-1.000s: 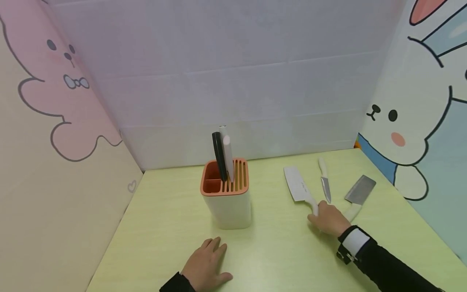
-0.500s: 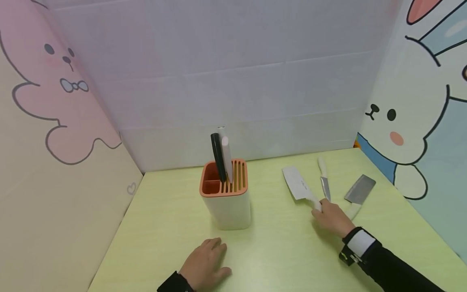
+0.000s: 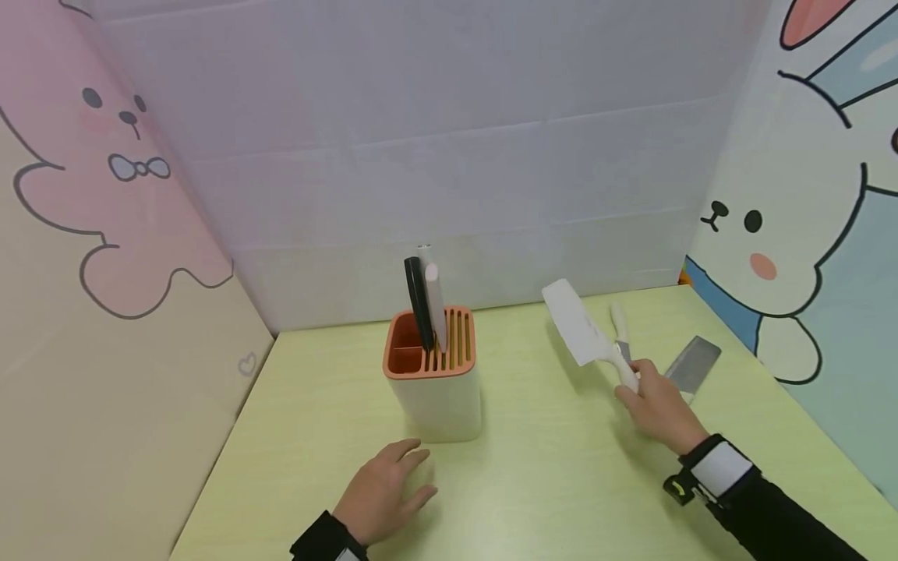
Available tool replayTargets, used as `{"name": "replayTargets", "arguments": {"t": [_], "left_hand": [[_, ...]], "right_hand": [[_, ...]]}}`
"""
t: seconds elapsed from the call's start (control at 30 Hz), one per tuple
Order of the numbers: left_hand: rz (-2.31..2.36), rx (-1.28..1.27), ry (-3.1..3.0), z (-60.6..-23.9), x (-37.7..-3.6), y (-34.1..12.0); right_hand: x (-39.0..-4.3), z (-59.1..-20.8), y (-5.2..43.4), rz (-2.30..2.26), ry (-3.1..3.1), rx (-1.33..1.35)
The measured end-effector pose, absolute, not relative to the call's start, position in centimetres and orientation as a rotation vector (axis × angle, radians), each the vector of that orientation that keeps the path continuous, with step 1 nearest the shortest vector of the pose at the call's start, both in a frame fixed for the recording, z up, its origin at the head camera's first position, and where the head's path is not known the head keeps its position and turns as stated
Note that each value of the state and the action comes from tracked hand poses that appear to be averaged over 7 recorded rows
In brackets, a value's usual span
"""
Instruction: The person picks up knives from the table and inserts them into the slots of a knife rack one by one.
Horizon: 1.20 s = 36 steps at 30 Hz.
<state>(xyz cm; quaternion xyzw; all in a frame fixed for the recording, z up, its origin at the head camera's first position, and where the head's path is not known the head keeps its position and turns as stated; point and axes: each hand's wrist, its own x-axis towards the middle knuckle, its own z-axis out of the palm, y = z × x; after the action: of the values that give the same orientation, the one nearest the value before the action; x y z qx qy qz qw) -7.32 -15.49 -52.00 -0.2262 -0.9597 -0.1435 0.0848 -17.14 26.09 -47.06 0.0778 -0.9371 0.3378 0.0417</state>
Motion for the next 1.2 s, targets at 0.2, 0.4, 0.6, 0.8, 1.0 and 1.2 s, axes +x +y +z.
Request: {"name": "replayTargets", "arguments": {"t": [0.2,0.4,0.6,0.8,1.0,1.2], "left_hand": [[-0.482,-0.636,-2.761,-50.4,-7.5,-16.0],[-0.505,-0.645,-2.594,-48.6,-7.5,-16.7],[-0.488,-0.705,-2.418,-46.4,-7.5,-17.0],[-0.509,-0.712,-2.33,-44.4,-7.2,-17.0],[-0.567,-0.696,-2.267,-42.5,-6.9,-16.8],[-0.612,-0.684,-2.148,-40.4,-6.9,-16.3]], "right_hand": [[-16.6,-45.3,26.4,1.041,-2.745,0.317],[-15.7,-43.2,26.5,0.995,-2.624,0.408],[-14.8,-41.5,26.4,0.893,-2.444,0.495],[-14.1,-40.5,26.4,0.745,-2.298,0.626],[-13.2,-39.5,26.3,0.673,-2.176,0.81],[-12.6,-38.1,25.8,0.644,-2.116,0.993]]}}
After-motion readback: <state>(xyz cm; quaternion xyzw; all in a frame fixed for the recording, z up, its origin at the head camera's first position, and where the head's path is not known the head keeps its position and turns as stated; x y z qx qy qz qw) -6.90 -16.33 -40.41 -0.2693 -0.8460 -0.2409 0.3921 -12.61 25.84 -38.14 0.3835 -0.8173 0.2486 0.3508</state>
